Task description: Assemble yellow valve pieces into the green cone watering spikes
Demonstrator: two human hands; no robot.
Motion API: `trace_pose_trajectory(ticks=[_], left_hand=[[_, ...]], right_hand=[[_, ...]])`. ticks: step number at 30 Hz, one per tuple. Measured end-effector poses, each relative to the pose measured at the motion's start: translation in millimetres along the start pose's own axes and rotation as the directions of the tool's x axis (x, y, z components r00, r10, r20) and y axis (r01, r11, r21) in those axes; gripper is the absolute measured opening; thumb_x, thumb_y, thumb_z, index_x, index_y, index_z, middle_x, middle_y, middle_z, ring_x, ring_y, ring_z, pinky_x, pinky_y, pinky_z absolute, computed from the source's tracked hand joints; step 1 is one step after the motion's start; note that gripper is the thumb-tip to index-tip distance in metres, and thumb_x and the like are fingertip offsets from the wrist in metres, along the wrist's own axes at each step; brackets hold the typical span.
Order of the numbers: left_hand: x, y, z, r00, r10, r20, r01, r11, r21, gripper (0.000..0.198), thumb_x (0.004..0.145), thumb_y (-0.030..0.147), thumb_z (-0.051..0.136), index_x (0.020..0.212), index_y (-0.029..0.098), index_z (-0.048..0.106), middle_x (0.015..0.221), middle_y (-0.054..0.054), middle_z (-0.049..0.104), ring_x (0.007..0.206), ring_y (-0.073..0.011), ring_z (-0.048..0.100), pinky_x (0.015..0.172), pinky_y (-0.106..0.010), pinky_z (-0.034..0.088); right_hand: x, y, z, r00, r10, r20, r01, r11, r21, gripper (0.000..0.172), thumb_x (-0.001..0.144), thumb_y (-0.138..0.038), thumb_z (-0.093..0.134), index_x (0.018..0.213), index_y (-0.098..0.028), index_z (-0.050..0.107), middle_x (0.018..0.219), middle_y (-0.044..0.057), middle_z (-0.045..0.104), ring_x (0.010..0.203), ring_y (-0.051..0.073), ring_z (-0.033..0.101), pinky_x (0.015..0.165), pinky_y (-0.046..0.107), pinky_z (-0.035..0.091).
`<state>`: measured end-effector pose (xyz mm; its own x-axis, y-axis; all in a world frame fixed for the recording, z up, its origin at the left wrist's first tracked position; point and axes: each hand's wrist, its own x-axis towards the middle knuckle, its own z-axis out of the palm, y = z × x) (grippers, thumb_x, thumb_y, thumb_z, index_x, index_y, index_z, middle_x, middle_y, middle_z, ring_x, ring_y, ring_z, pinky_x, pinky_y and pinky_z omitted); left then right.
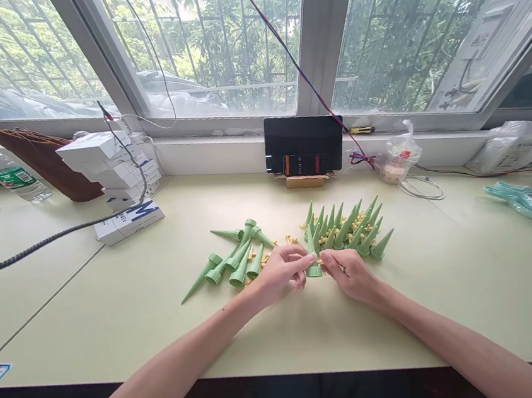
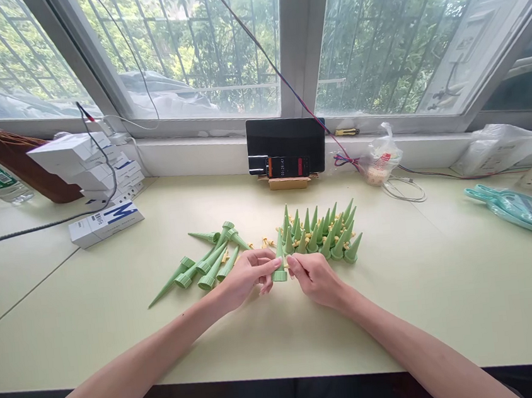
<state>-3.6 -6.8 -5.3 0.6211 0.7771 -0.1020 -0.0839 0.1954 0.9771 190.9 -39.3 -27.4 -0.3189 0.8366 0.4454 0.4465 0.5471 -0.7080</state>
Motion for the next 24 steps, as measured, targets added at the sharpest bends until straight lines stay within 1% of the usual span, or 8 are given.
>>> trace_pose_trajectory(ticks=[3, 6, 8, 10, 14, 20, 24], left_hand=[[-0.1, -2.7, -0.8, 1.000, -0.025, 0.009, 0.026, 0.998, -0.050, 0.033, 0.080, 0.045, 0.073, 0.075, 0.014, 0.065, 0.049, 0.004, 0.051, 0.040, -0.0063, 0.045, 0.045, -0.021, 0.039], [-0.3, -3.8, -0.3, 0.999, -0.050, 0.012, 0.051, 0.995, -0.090, 0.032, 0.080, 0.044, 0.074, 0.076, 0.014, 0.064, 0.049, 0.005, 0.048, 0.041, -0.0063, 0.045, 0.045, -0.021, 0.039], [-0.2, -3.5, 0.5, 0.999, -0.036, 0.014, 0.037, 0.995, -0.091, 0.032, 0.080, 0.044, 0.074, 0.076, 0.014, 0.063, 0.053, 0.005, 0.048, 0.043, -0.0060, 0.045, 0.045, -0.020, 0.039], [-0.2, -2.8, 1.2, 1.000, 0.011, 0.016, -0.010, 0.999, -0.051, 0.032, 0.081, 0.044, 0.073, 0.078, 0.014, 0.063, 0.057, 0.004, 0.051, 0.045, -0.0058, 0.046, 0.046, -0.021, 0.040], [-1.2, -1.3, 2.2, 0.994, 0.104, 0.015, -0.105, 0.991, 0.081, 0.031, 0.085, 0.045, 0.068, 0.082, 0.014, 0.062, 0.058, 0.003, 0.053, 0.046, -0.0075, 0.049, 0.047, -0.021, 0.041], [-4.2, 2.8, 5.4, 0.986, 0.168, -0.010, -0.161, 0.959, 0.235, 0.032, 0.087, 0.045, 0.064, 0.081, 0.015, 0.059, 0.055, 0.005, 0.048, 0.045, -0.0079, 0.047, 0.044, -0.021, 0.040], [-4.7, 1.8, 6.1, 0.978, 0.208, -0.013, -0.196, 0.939, 0.282, 0.032, 0.088, 0.045, 0.063, 0.079, 0.015, 0.058, 0.059, 0.004, 0.049, 0.045, -0.0070, 0.046, 0.043, -0.020, 0.038]], right_hand=[[-0.5, 1.8, 0.4, 0.997, -0.076, -0.015, 0.075, 0.996, -0.055, 0.037, 0.103, -0.027, 0.034, 0.069, -0.019, 0.046, 0.058, -0.002, 0.046, 0.050, 0.011, 0.041, 0.053, 0.024, 0.033], [-1.0, 3.6, 0.6, 0.990, -0.136, -0.024, 0.133, 0.985, -0.113, 0.036, 0.103, -0.024, 0.034, 0.068, -0.020, 0.041, 0.057, -0.003, 0.040, 0.050, 0.010, 0.035, 0.052, 0.024, 0.029], [-1.4, 4.3, 0.6, 0.988, -0.153, -0.027, 0.148, 0.979, -0.138, 0.035, 0.103, -0.023, 0.034, 0.068, -0.020, 0.038, 0.058, -0.004, 0.037, 0.050, 0.010, 0.031, 0.051, 0.025, 0.028], [-1.8, 4.7, 0.6, 0.988, -0.152, -0.031, 0.146, 0.980, -0.134, 0.034, 0.103, -0.023, 0.034, 0.069, -0.021, 0.037, 0.058, -0.004, 0.037, 0.050, 0.010, 0.032, 0.052, 0.025, 0.028], [-2.0, 5.4, 0.7, 0.992, -0.124, -0.022, 0.121, 0.987, -0.105, 0.033, 0.103, -0.024, 0.034, 0.071, -0.021, 0.039, 0.060, -0.003, 0.041, 0.051, 0.011, 0.037, 0.053, 0.024, 0.031], [-0.8, 4.4, 1.5, 1.000, -0.023, 0.005, 0.023, 0.999, -0.026, 0.036, 0.104, -0.030, 0.034, 0.069, -0.020, 0.040, 0.060, -0.002, 0.044, 0.052, 0.011, 0.039, 0.053, 0.025, 0.032], [0.5, 0.9, 1.3, 0.999, 0.045, 0.016, -0.046, 0.998, 0.046, 0.039, 0.104, -0.034, 0.034, 0.069, -0.020, 0.042, 0.059, -0.002, 0.043, 0.051, 0.011, 0.038, 0.052, 0.025, 0.031]])
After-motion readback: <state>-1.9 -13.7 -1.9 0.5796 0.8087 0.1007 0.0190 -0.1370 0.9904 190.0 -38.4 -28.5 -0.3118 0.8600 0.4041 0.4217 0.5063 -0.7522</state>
